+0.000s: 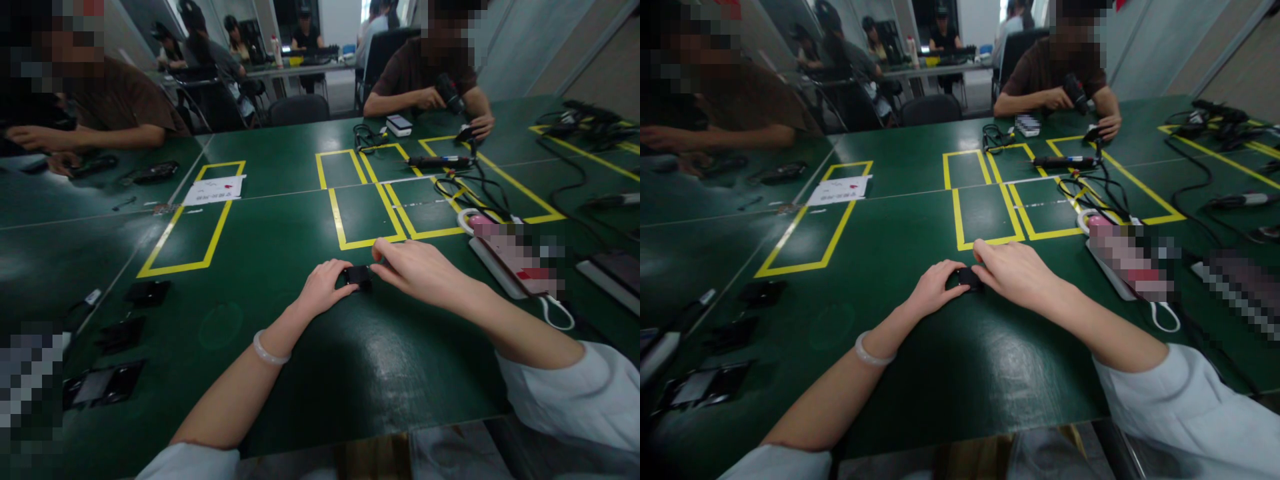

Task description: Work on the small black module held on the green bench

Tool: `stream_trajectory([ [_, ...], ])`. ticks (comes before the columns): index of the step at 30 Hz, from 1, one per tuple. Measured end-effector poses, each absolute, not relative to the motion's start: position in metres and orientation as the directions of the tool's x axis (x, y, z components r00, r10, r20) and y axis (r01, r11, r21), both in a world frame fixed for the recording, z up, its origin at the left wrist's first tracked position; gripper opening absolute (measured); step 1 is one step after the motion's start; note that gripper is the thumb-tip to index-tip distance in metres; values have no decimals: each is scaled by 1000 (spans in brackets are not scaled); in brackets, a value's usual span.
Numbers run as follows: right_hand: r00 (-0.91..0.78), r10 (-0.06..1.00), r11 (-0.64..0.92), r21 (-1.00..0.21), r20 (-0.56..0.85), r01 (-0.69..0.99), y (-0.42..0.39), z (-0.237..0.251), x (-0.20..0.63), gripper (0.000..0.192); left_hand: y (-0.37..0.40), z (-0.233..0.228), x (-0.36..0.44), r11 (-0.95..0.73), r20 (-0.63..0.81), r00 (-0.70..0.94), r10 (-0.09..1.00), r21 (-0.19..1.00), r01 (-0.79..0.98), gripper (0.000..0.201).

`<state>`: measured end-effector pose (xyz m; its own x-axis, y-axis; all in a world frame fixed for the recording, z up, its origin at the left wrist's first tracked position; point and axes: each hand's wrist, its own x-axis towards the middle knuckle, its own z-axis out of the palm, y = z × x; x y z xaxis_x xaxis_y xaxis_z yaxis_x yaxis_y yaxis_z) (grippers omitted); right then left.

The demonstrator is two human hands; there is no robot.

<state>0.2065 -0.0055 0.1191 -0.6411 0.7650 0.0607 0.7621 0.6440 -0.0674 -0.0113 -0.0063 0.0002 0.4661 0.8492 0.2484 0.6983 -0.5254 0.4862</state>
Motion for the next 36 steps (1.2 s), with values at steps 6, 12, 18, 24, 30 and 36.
stream_trajectory([
  [6, -642, 765, 643, -36, 42, 765, -2, 117, 208, 16, -7, 3, -10, -517, 238, 463, 853, 494, 698, 37],
  [12, -651, 758, 652, -86, 51, 753, -5, 120, 208, 14, -7, 3, -10, -522, 241, 468, 850, 493, 696, 37],
  [18, -638, 770, 639, -24, 29, 769, -3, 118, 207, 18, -6, 0, -11, -527, 249, 467, 849, 478, 703, 38],
  [24, -655, 753, 658, -68, 56, 750, -5, 119, 207, 15, -7, 2, -11, -526, 245, 468, 849, 482, 701, 37],
  [30, -639, 769, 640, -40, 35, 768, -4, 119, 206, 20, -7, 2, -11, -523, 245, 465, 851, 485, 701, 38],
  [36, -645, 762, 647, -60, 49, 760, -5, 119, 206, 15, -7, 3, -11, -521, 231, 472, 851, 485, 702, 38],
])
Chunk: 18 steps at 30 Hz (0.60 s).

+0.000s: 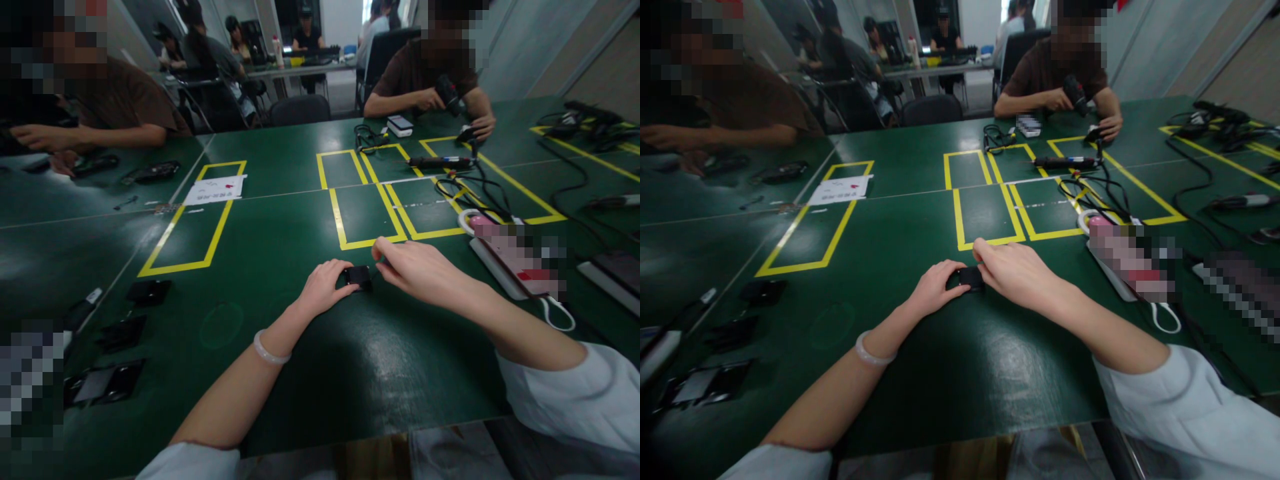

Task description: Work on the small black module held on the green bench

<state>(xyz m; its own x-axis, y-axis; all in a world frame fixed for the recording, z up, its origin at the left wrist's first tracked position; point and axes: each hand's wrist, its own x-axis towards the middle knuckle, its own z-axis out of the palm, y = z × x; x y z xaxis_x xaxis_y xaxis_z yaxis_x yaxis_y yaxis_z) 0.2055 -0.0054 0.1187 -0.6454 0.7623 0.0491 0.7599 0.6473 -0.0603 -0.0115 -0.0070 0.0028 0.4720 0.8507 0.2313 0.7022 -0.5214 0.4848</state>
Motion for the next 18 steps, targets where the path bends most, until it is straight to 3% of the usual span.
stream_trajectory([
  [5, -641, 765, 644, -80, 65, 761, -6, 120, 206, 16, -6, 1, -11, -522, 242, 467, 851, 488, 699, 38],
  [11, -639, 769, 640, -16, 33, 769, -3, 116, 207, 18, -7, 2, -11, -529, 243, 473, 847, 479, 701, 38],
  [18, -645, 761, 648, -85, 68, 757, -6, 119, 207, 16, -7, 2, -11, -529, 248, 471, 847, 479, 700, 36],
])
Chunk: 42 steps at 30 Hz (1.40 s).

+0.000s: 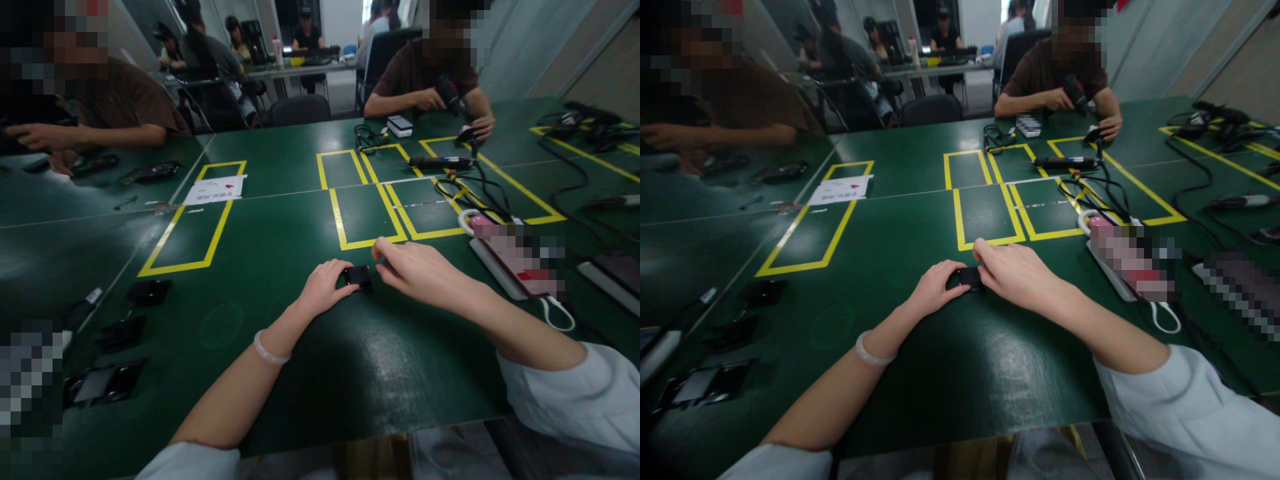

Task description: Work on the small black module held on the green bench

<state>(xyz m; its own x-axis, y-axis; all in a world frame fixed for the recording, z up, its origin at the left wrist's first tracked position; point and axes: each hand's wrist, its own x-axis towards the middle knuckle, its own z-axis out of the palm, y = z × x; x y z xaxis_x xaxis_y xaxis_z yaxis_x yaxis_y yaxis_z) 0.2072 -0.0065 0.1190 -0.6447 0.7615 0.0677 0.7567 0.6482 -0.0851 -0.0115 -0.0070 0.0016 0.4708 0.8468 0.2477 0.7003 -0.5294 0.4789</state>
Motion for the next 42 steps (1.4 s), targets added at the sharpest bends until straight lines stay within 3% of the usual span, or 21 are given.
stream_trajectory([
  [6, -645, 763, 647, -34, 47, 762, -5, 117, 206, 17, -7, 2, -12, -527, 247, 469, 848, 483, 700, 37],
  [14, -653, 755, 655, -94, 62, 749, -5, 120, 207, 14, -6, 0, -11, -530, 252, 469, 847, 485, 696, 37],
  [21, -645, 763, 646, 1, 44, 764, -3, 116, 205, 17, -7, 3, -11, -527, 246, 470, 848, 487, 697, 37],
  [28, -647, 761, 649, -78, 57, 757, -6, 119, 206, 15, -7, 3, -10, -525, 245, 467, 849, 480, 703, 36],
  [35, -638, 769, 639, -12, 29, 769, -4, 116, 204, 21, -7, 3, -11, -522, 243, 466, 851, 486, 701, 37],
  [42, -656, 754, 656, -98, 40, 748, -6, 120, 206, 17, -8, 4, -11, -522, 242, 465, 851, 484, 703, 36],
])
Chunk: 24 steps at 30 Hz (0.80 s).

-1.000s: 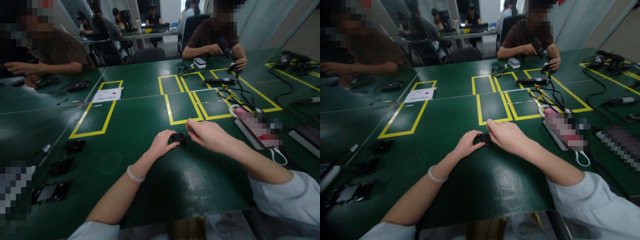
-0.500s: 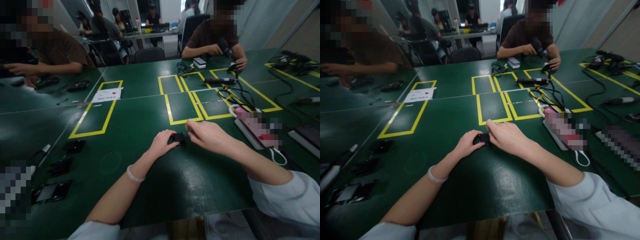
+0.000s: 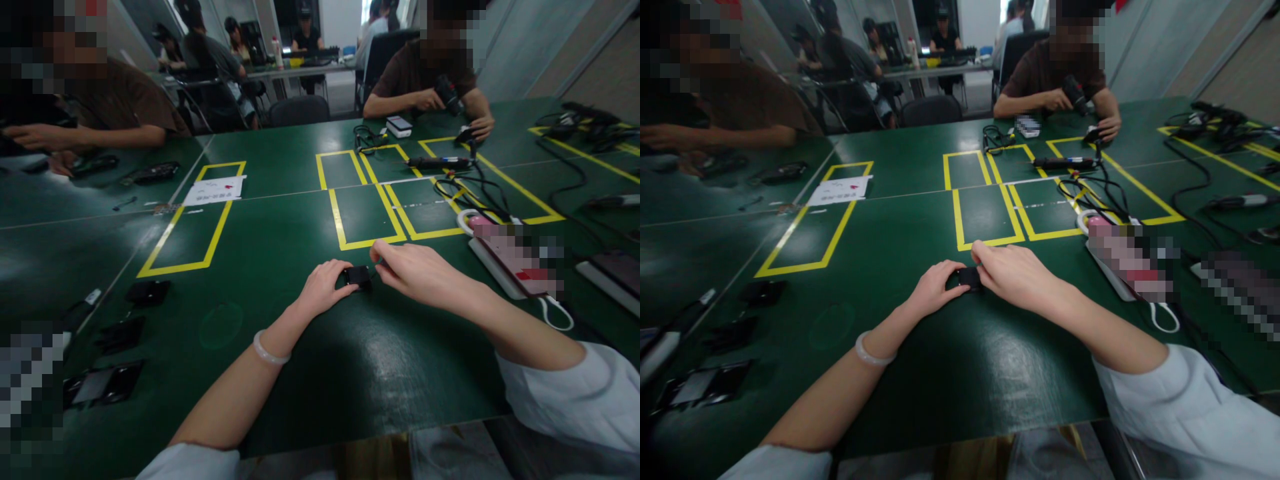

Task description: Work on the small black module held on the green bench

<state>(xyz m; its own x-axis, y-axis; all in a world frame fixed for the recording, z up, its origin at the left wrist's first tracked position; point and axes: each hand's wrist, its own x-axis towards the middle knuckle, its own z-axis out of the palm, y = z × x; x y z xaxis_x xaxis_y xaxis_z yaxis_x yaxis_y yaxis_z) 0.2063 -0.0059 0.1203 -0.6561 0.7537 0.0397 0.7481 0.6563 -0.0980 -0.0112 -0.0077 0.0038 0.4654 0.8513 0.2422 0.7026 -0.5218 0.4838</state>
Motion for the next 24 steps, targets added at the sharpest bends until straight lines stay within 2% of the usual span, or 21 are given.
stream_trajectory([
  [7, -649, 760, 649, -26, 12, 760, -5, 119, 204, 20, -7, 3, -11, -521, 247, 461, 852, 486, 702, 37],
  [14, -653, 756, 653, -100, 34, 751, -8, 122, 206, 16, -7, 4, -10, -528, 243, 472, 848, 475, 704, 37],
  [20, -648, 761, 648, -15, 5, 761, -5, 119, 204, 23, -7, 4, -11, -521, 239, 467, 852, 479, 706, 37],
  [24, -654, 756, 654, -49, 18, 755, -5, 119, 205, 18, -7, 4, -11, -522, 236, 469, 851, 484, 702, 37],
])
